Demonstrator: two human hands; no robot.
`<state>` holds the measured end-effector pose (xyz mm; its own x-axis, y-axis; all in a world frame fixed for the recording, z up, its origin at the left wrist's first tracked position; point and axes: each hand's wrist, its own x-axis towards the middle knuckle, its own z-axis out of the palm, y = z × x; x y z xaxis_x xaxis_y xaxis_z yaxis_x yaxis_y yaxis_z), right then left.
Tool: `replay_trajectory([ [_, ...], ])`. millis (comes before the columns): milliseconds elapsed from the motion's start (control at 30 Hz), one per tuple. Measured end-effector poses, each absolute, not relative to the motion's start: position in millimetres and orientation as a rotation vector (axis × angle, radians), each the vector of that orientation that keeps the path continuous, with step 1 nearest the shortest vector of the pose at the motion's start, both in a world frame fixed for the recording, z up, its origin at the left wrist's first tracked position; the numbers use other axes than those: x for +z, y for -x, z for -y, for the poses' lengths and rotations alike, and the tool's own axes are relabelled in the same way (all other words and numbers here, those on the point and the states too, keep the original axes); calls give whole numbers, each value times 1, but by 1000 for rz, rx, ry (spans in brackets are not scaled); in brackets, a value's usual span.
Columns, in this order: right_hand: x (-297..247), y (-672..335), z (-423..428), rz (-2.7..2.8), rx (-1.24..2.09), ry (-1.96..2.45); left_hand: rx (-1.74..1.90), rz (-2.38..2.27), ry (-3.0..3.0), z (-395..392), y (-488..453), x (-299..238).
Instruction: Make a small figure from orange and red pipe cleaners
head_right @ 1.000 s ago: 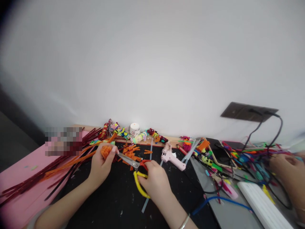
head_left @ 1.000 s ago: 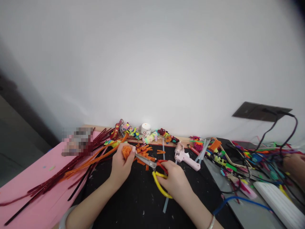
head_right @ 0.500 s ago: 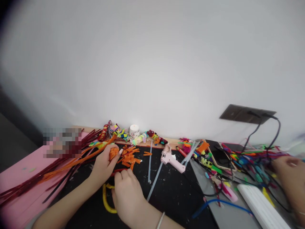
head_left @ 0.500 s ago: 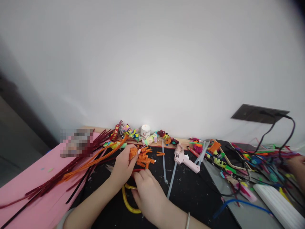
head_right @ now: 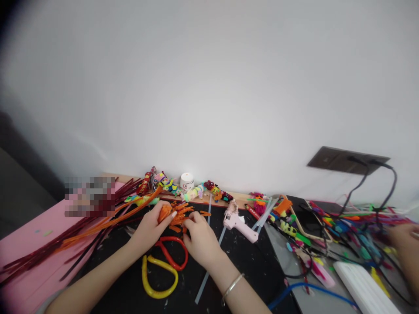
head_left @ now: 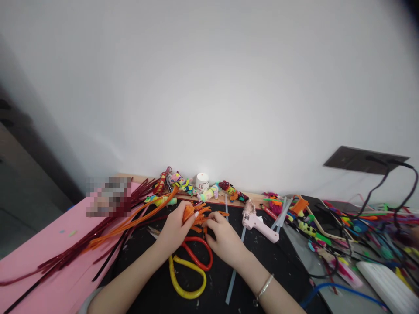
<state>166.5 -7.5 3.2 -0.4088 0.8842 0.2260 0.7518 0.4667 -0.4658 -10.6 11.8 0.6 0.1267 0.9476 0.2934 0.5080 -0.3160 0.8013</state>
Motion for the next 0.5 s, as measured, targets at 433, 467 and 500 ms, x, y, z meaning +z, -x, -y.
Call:
replay_trajectory([
  [433, -9, -176, 2, 2200, 188, 1303, 1164, -1429, -1738, -19, 13, -4],
  [467, -10, -175, 1, 2215, 167, 1317, 1164, -1419, -1734, -19, 13, -3],
  [500, -11, -173, 1, 2215, 146, 1338, 1160, -1406, -1733, -19, 13, -3],
])
